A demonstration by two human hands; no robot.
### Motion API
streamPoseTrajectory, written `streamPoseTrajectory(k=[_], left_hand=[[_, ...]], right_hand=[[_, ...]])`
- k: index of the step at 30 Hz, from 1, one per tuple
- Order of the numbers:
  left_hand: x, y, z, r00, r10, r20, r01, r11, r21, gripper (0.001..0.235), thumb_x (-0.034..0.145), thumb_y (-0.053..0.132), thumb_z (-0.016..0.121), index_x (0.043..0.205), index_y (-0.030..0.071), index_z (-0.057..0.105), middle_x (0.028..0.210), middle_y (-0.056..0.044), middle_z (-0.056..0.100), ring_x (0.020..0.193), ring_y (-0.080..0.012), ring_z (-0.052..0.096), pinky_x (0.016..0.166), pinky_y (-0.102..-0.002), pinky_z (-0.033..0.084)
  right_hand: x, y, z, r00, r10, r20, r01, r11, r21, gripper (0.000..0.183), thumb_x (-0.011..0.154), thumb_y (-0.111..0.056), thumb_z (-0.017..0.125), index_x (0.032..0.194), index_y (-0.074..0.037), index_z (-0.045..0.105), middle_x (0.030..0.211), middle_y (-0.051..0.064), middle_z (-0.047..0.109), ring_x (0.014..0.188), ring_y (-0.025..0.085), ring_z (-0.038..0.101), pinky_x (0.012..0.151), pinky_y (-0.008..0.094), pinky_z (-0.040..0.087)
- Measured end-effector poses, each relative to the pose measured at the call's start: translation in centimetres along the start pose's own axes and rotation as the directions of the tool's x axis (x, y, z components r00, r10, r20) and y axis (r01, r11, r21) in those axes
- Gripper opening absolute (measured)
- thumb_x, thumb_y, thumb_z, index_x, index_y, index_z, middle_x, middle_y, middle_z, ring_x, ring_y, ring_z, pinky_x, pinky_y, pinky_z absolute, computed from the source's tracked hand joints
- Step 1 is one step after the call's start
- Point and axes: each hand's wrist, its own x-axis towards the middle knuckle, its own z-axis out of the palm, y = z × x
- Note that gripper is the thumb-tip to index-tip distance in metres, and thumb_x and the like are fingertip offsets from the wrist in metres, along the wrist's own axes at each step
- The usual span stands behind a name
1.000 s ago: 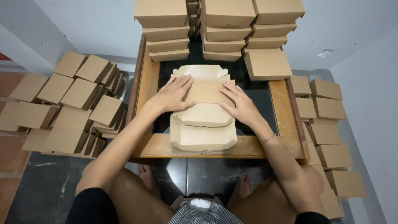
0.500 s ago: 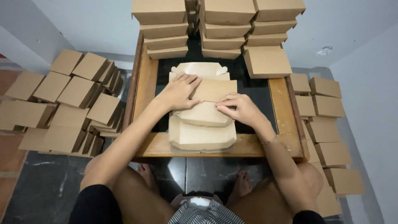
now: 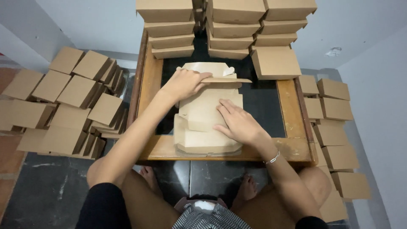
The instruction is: Folding and assembling cardboard boxes from flat pre-cut sheets
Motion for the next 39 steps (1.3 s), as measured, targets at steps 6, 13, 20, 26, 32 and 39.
streamPoseTrajectory(k=[6, 13, 20, 26, 32, 39], left_hand=[[-0.3, 0.2, -2.6, 0.989, -0.139, -0.043, 0.129, 0.973, -0.192, 0.035, 0.104, 0.030, 0.047, 0.134, 0.026, 0.066, 0.112, -0.013, 0.076, 0.103, -0.0398, 0.073, 0.092, -0.055, 0.054], [-2.7, 4.5, -6.0, 0.968, -0.120, 0.219, 0.167, 0.963, -0.211, 0.035, 0.100, 0.026, 0.052, 0.128, 0.016, 0.070, 0.119, -0.017, 0.074, 0.112, -0.0397, 0.069, 0.098, -0.057, 0.052], [-2.7, 5.3, -0.1, 0.925, -0.080, 0.371, 0.085, 0.996, 0.004, 0.069, 0.086, 0.046, 0.075, 0.142, 0.012, 0.053, 0.134, -0.020, 0.059, 0.127, -0.0401, 0.057, 0.105, -0.056, 0.048], [-3.4, 5.6, 1.4, 0.953, -0.018, 0.303, 0.029, 0.999, -0.032, 0.069, 0.102, 0.038, 0.049, 0.158, 0.002, 0.030, 0.161, -0.026, 0.027, 0.153, -0.0406, 0.022, 0.120, -0.057, 0.028], [-4.7, 6.5, 0.7, 0.958, 0.001, 0.285, 0.010, 0.999, -0.036, 0.089, 0.101, 0.065, 0.033, 0.157, -0.004, 0.029, 0.164, -0.027, 0.027, 0.154, -0.0404, 0.021, 0.123, -0.057, 0.022], [-4.6, 6.9, -0.2, 0.951, -0.019, 0.308, 0.042, 0.997, -0.069, 0.096, 0.098, 0.071, 0.030, 0.157, -0.005, 0.030, 0.167, -0.027, 0.021, 0.156, -0.0411, 0.018, 0.122, -0.060, 0.019]], right_hand=[[0.9, 0.4, 0.8, 0.997, -0.028, -0.075, 0.033, 0.998, 0.059, 0.071, 0.102, -0.055, 0.047, 0.155, -0.009, 0.036, 0.162, 0.021, 0.034, 0.149, 0.038, 0.035, 0.121, 0.050, 0.030], [0.8, -0.5, -1.5, 0.998, 0.005, -0.059, 0.002, 0.993, 0.118, 0.072, 0.104, -0.055, 0.041, 0.157, -0.006, 0.035, 0.154, 0.024, 0.042, 0.143, 0.039, 0.042, 0.119, 0.050, 0.029], [0.3, 0.0, -0.5, 0.999, 0.052, 0.008, -0.052, 0.979, 0.199, 0.067, 0.106, -0.050, 0.040, 0.150, -0.001, 0.045, 0.147, 0.025, 0.054, 0.133, 0.040, 0.055, 0.115, 0.052, 0.036], [2.2, 3.0, 3.6, 0.930, 0.244, -0.277, -0.164, 0.945, 0.282, 0.038, 0.095, -0.040, 0.060, 0.115, -0.011, 0.074, 0.110, 0.012, 0.076, 0.106, 0.035, 0.071, 0.093, 0.052, 0.054], [1.8, 9.3, 5.0, 0.627, 0.441, -0.642, -0.265, 0.896, 0.357, 0.017, 0.095, -0.023, 0.060, 0.098, -0.028, 0.077, 0.094, -0.004, 0.076, 0.090, 0.023, 0.074, 0.082, 0.038, 0.057], [2.8, 5.8, -0.2, 0.684, 0.265, -0.679, 0.110, 0.884, 0.455, 0.018, 0.102, -0.010, 0.064, 0.115, -0.012, 0.075, 0.113, 0.009, 0.074, 0.113, 0.031, 0.068, 0.098, 0.041, 0.052]])
